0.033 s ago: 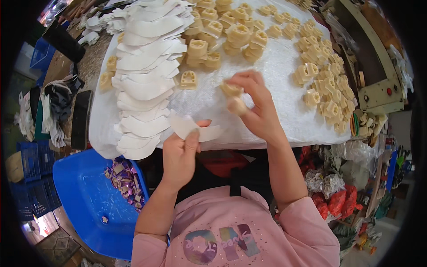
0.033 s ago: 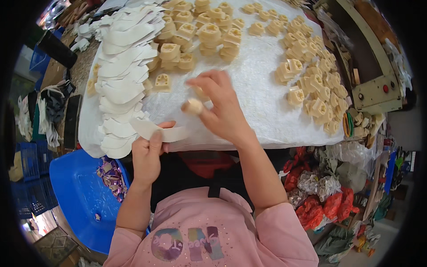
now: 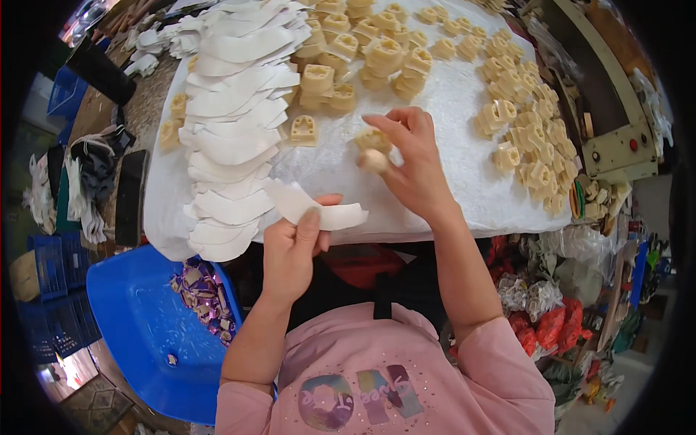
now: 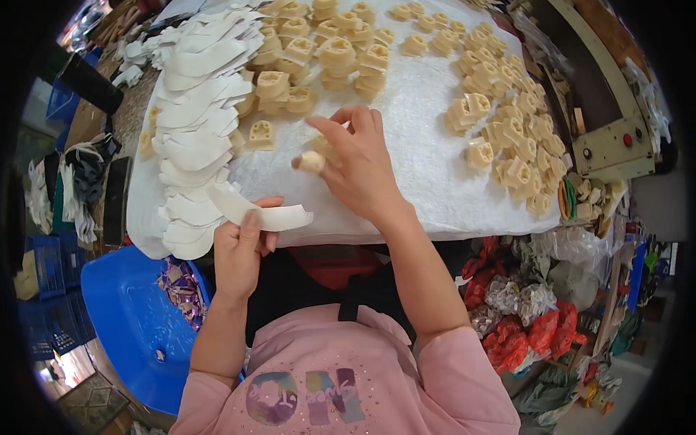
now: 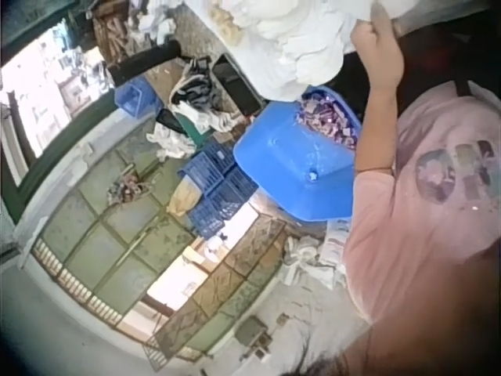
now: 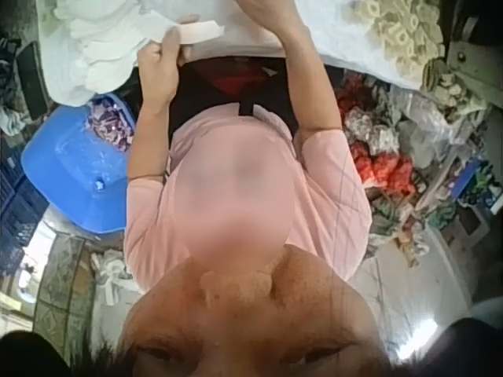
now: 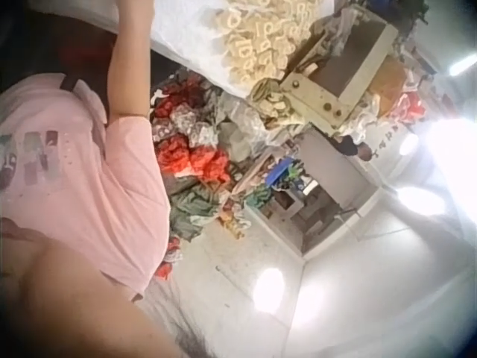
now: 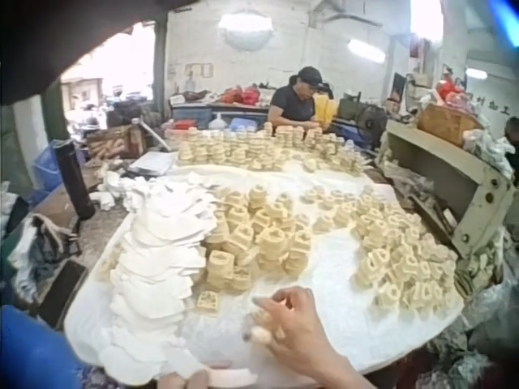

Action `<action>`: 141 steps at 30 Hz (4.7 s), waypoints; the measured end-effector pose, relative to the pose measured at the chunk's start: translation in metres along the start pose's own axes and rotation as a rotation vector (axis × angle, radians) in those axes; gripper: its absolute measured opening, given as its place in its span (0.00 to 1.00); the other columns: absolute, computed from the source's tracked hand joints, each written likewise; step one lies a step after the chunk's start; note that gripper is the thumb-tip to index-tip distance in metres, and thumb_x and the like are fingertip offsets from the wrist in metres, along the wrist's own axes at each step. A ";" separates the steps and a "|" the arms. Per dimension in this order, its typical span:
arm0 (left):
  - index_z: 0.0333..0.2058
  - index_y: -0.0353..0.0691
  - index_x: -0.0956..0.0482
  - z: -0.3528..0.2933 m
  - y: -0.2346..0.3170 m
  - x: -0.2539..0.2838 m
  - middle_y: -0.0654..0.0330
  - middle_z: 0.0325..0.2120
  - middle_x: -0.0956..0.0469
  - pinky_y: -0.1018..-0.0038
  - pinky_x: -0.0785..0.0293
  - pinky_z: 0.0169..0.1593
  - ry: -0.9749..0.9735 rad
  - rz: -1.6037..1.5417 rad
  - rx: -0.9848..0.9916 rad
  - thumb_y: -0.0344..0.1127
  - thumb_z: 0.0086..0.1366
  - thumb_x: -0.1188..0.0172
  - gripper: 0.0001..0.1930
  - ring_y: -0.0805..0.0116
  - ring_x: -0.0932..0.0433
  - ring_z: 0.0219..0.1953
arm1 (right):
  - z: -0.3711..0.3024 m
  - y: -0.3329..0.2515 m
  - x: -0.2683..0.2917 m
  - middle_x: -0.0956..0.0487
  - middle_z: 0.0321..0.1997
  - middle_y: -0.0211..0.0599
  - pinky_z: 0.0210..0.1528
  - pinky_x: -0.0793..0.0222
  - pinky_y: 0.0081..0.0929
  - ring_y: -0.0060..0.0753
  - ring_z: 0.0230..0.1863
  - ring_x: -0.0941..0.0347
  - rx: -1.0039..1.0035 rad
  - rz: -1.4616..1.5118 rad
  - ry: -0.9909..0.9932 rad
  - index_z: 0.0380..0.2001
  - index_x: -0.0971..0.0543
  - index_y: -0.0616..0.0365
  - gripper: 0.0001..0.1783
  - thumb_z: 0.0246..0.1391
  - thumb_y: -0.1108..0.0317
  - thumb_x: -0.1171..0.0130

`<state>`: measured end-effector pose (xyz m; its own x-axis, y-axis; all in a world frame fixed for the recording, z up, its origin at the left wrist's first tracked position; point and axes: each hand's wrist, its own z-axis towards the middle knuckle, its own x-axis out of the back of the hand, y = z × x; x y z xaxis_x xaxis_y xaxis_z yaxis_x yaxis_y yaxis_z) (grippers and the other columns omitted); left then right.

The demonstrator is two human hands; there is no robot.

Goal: Assembling foam and leather components for shoes by folding and pressing parts together.

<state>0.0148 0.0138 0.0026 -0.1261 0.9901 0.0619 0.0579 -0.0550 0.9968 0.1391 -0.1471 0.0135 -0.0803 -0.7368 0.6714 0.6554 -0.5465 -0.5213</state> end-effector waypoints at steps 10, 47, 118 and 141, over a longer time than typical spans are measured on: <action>0.55 0.31 0.36 0.000 -0.016 -0.010 0.56 0.32 0.25 0.79 0.37 0.26 0.035 -0.774 0.215 0.35 0.70 0.55 0.18 0.75 0.31 0.26 | -0.016 -0.001 -0.011 0.30 0.34 0.40 0.42 0.36 0.33 0.44 0.41 0.34 0.049 -0.242 -0.060 0.33 0.22 0.55 0.14 0.36 0.73 0.40; 0.52 0.23 0.34 -0.014 -0.006 -0.011 0.52 0.36 0.24 0.75 0.30 0.37 0.036 -0.680 0.078 0.40 0.72 0.60 0.22 0.70 0.26 0.35 | -0.059 -0.036 0.040 0.24 0.38 0.40 0.41 0.31 0.26 0.38 0.37 0.27 -0.248 0.529 0.057 0.43 0.25 0.59 0.19 0.45 0.81 0.41; 0.27 0.35 0.25 -0.008 -0.008 -0.024 0.61 0.16 0.32 0.75 0.39 0.24 0.098 0.218 -0.564 0.32 0.58 0.38 0.07 0.68 0.35 0.20 | -0.063 -0.042 0.027 0.34 0.29 0.33 0.43 0.49 0.33 0.37 0.36 0.38 0.033 0.506 -0.346 0.27 0.28 0.56 0.14 0.32 0.82 0.44; 0.30 0.41 0.23 -0.008 0.001 -0.010 0.56 0.30 0.31 0.74 0.32 0.35 0.246 0.130 -0.784 0.13 0.44 0.41 0.15 0.63 0.30 0.32 | -0.093 -0.058 0.010 0.25 0.43 0.40 0.48 0.32 0.26 0.28 0.44 0.27 -0.647 1.120 -0.052 0.45 0.29 0.64 0.15 0.59 0.65 0.46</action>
<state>0.0081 0.0026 0.0032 -0.3847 0.9179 0.0977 -0.6085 -0.3317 0.7209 0.0308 -0.1598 0.0010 0.3115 -0.9075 -0.2818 -0.1349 0.2514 -0.9584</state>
